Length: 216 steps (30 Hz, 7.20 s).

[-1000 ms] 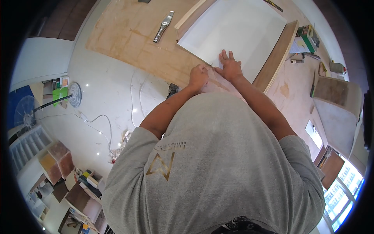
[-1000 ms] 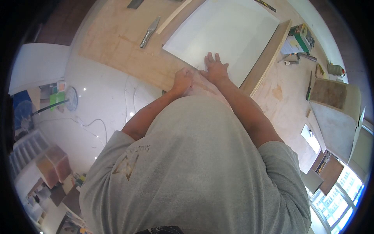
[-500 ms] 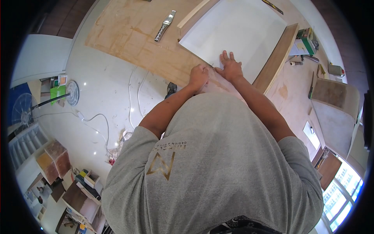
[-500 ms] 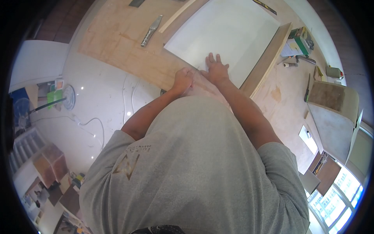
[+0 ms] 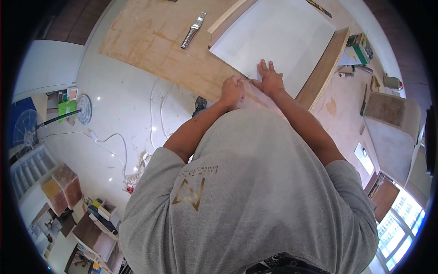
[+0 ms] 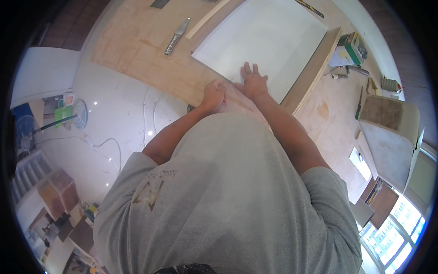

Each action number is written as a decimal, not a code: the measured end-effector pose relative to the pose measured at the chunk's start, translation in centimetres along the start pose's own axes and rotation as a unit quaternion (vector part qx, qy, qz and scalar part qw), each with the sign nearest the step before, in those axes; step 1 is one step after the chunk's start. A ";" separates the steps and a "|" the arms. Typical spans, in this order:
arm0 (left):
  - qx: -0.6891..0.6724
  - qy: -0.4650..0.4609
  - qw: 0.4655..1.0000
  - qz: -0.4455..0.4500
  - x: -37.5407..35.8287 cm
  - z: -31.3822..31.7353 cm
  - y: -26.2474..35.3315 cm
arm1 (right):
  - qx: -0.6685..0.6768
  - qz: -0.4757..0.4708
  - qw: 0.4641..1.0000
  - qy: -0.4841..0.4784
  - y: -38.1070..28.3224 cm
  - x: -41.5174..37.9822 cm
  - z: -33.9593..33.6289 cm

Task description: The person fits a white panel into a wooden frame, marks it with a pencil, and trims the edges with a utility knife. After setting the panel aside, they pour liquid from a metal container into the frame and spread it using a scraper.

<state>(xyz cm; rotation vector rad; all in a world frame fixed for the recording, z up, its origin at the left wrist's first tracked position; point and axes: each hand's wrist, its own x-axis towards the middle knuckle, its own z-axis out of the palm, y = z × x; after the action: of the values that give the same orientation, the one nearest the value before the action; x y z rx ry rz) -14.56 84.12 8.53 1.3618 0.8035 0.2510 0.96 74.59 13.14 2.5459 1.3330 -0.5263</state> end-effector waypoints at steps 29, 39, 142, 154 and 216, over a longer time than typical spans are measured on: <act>-0.005 0.081 0.991 -0.103 6.1 -10.1 4.0 | 0.801 0.271 0.531 0.056 0.0 -10.1 5.6; -0.085 0.020 0.976 -0.198 9.4 -9.5 7.4 | 0.897 0.341 0.263 0.100 0.0 -10.1 9.5; 0.686 0.197 0.666 0.219 9.6 -4.8 24.2 | 0.830 0.468 0.100 0.287 18.1 -43.9 31.3; 0.570 -0.102 0.809 0.097 16.0 -10.6 18.3 | 0.212 0.760 0.535 0.301 14.8 -36.2 21.1; 0.593 0.100 0.790 0.120 16.0 -1.7 22.8 | 0.102 0.315 0.723 0.607 37.0 0.3 -23.7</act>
<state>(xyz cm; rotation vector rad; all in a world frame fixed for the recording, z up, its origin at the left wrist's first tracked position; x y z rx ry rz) 2.24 100.20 23.98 2.6821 1.0042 0.0569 36.66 62.28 35.61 3.2871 0.3810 1.4211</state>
